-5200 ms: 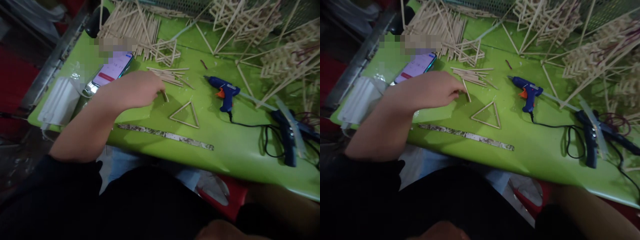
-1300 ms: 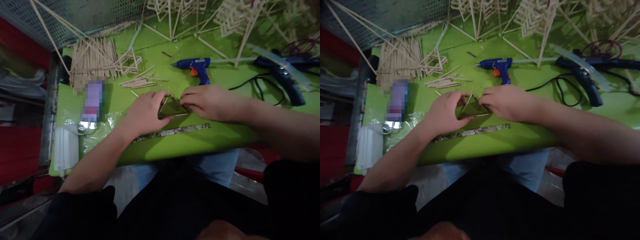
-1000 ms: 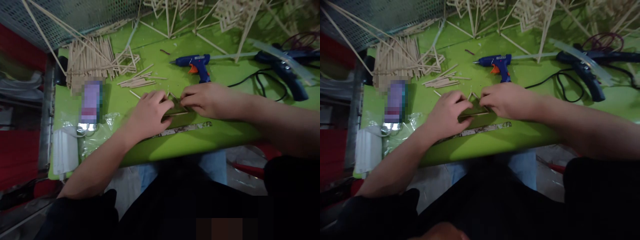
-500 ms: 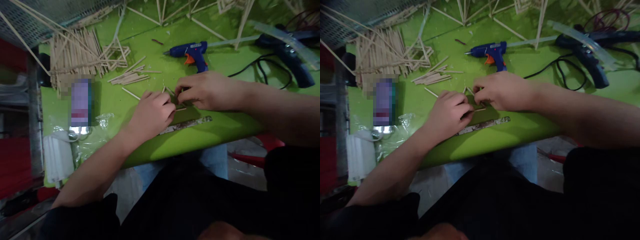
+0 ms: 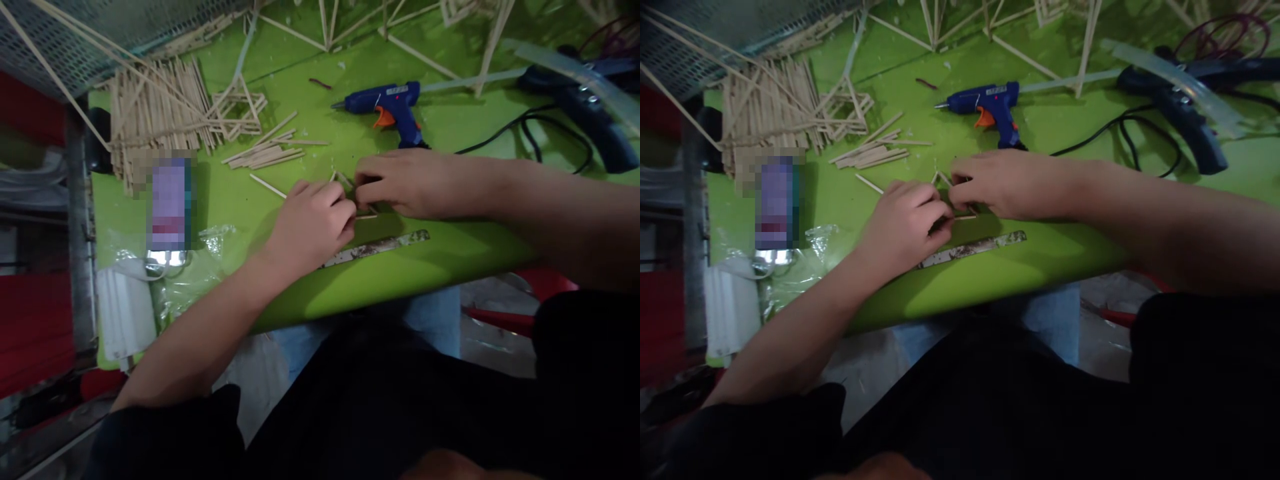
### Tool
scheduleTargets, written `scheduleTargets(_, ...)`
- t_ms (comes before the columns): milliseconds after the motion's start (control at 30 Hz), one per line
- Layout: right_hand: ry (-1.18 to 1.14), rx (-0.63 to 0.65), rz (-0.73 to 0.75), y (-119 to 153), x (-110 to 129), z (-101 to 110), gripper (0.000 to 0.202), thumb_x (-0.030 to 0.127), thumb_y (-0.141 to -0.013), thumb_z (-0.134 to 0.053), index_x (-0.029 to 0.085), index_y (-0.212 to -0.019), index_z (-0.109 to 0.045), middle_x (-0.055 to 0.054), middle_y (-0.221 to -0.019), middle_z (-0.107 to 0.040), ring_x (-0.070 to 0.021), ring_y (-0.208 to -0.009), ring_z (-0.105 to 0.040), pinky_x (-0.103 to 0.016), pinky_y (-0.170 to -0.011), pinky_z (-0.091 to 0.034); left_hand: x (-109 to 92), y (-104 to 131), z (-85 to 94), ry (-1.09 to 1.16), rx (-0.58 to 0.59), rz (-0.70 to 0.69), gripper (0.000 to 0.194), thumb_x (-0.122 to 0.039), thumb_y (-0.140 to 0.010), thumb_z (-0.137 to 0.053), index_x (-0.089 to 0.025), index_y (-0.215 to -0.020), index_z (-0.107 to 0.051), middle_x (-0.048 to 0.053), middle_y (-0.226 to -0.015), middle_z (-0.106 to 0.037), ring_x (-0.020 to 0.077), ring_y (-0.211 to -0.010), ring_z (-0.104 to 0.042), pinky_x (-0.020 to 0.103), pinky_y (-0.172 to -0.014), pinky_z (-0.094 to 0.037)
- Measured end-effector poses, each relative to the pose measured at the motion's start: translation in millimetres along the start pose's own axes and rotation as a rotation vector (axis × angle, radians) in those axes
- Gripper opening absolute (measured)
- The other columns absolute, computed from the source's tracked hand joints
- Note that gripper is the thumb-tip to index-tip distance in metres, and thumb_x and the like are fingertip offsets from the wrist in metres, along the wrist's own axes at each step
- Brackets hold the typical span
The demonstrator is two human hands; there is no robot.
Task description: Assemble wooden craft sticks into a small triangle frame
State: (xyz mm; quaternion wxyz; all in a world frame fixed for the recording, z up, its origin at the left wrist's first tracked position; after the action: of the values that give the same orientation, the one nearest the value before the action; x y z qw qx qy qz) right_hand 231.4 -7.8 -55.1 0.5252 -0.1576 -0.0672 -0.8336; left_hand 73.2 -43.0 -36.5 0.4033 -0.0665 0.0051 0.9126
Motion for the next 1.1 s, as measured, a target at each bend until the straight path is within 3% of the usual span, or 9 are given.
scheduleTargets(333, -0.167, 0.013, -0.068, -4, -7, 2, 0.018, 0.01, -0.106, -0.06, 0.026, -0.105, -0.069, -0.005, -0.108, -0.062, -0.0235, -0.094, -0.057, -0.038, -0.084, -0.042, 7, 3, 1.8, 0.07, -0.094, -0.011, 0.022, -0.017, -0.112, -0.066, -0.017, -0.106, -0.087, 0.013, -0.111, -0.08, 0.0343, -0.114, -0.079, 0.053, -0.106, -0.06)
scheduleTargets(500, -0.281, -0.002, -0.035, -4, -9, 4, 0.02, 0.007, -0.1, -0.057, 0.024, -0.107, -0.067, -0.004, -0.106, -0.061, -0.0221, -0.09, -0.056, -0.037, -0.083, -0.042, 10, 6, 3.0, 0.114, -0.132, -0.014, 0.021, -0.017, -0.112, -0.067, -0.018, -0.105, -0.087, 0.011, -0.109, -0.079, 0.0312, -0.108, -0.077, 0.05, -0.103, -0.059)
scheduleTargets(733, -0.269, -0.006, -0.044, -7, -10, 1, 0.022, 0.005, -0.1, -0.059, 0.026, -0.105, -0.063, -0.003, -0.101, -0.065, -0.0227, -0.091, -0.057, -0.038, -0.083, -0.039, 11, 7, 6.2, 0.142, -0.184, -0.029, 0.023, -0.015, -0.111, -0.066, -0.017, -0.104, -0.088, 0.01, -0.105, -0.079, 0.0297, -0.103, -0.076, 0.049, -0.1, -0.058)
scheduleTargets(967, -0.267, -0.005, -0.063, -8, -9, 1, 0.021, 0.006, -0.104, -0.057, 0.025, -0.106, -0.064, -0.004, -0.104, -0.067, -0.0239, -0.094, -0.058, -0.039, -0.088, -0.041, 11, 7, 3.0, 0.133, -0.16, -0.025, 0.02, -0.018, -0.112, -0.067, -0.019, -0.104, -0.086, 0.01, -0.106, -0.079, 0.0286, -0.102, -0.076, 0.049, -0.099, -0.06)
scheduleTargets(1100, -0.243, -0.043, -0.064, -7, -9, 2, 0.02, 0.009, -0.105, -0.057, 0.027, -0.106, -0.067, -0.003, -0.102, -0.068, -0.0233, -0.093, -0.061, -0.038, -0.086, -0.041, 18, 9, 12.8, 0.252, -0.185, 0.021, 0.019, -0.017, -0.111, -0.066, -0.017, -0.117, -0.084, 0.01, -0.112, -0.082, 0.0262, -0.102, -0.077, 0.049, -0.1, -0.063)
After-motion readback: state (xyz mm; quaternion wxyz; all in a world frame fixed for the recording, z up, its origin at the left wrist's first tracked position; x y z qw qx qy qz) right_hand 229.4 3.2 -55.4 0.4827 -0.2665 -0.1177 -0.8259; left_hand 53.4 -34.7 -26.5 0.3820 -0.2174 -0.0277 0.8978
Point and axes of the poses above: each hand's wrist, its own y-axis away from the middle knuckle, its own z-axis out of the back of the hand, x = y × z, the point moved 7 cm from there along -y, towards the middle knuckle
